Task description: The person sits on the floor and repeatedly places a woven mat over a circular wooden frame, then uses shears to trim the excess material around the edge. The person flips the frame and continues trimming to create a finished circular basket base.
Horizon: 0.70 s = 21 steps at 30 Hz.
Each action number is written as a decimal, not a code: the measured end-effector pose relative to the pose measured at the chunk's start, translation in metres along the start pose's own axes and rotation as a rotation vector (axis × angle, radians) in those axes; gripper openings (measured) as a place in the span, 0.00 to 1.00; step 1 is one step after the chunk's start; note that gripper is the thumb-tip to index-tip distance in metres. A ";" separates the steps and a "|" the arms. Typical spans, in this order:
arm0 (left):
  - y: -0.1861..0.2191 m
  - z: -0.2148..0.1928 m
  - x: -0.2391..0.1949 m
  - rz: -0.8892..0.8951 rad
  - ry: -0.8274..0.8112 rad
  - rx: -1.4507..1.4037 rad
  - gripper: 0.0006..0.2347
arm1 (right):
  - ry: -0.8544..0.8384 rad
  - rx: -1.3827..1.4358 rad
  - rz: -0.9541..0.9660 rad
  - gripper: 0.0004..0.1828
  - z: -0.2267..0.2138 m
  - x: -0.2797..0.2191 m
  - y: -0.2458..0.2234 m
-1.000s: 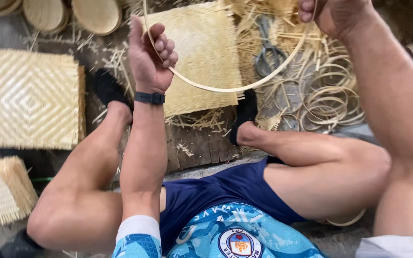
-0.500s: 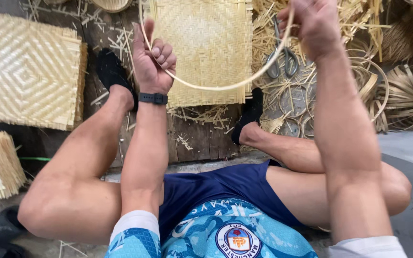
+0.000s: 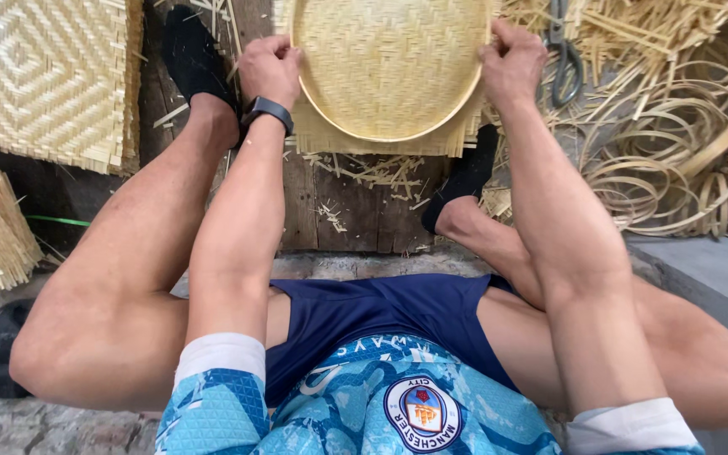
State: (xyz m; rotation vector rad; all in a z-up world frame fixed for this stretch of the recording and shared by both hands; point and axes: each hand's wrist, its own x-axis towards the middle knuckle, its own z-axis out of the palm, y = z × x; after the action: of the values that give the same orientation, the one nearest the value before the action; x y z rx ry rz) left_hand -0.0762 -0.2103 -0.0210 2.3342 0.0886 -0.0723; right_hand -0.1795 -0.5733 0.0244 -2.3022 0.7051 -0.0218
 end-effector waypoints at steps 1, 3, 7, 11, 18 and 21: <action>-0.003 0.000 0.002 -0.034 -0.071 0.031 0.06 | -0.003 0.061 0.020 0.19 0.003 0.001 0.002; -0.006 0.001 0.001 -0.006 -0.026 -0.032 0.06 | -0.003 0.180 0.071 0.19 0.004 -0.003 0.006; -0.005 -0.001 0.008 0.012 -0.050 -0.152 0.06 | 0.000 0.180 0.087 0.11 -0.003 -0.002 0.004; -0.018 0.001 0.005 -0.033 -0.092 -0.217 0.05 | 0.033 0.160 0.023 0.09 0.000 -0.011 0.009; -0.017 0.000 0.010 -0.325 -0.220 -0.543 0.06 | 0.043 0.171 0.129 0.10 0.005 0.000 0.009; -0.009 -0.005 0.016 -0.383 -0.252 -0.572 0.08 | 0.048 0.158 0.103 0.09 0.006 0.000 0.008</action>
State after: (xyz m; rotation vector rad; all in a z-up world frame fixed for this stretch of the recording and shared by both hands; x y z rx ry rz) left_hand -0.0608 -0.1999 -0.0253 1.6972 0.3780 -0.4675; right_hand -0.1822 -0.5740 0.0144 -2.1184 0.8162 -0.0819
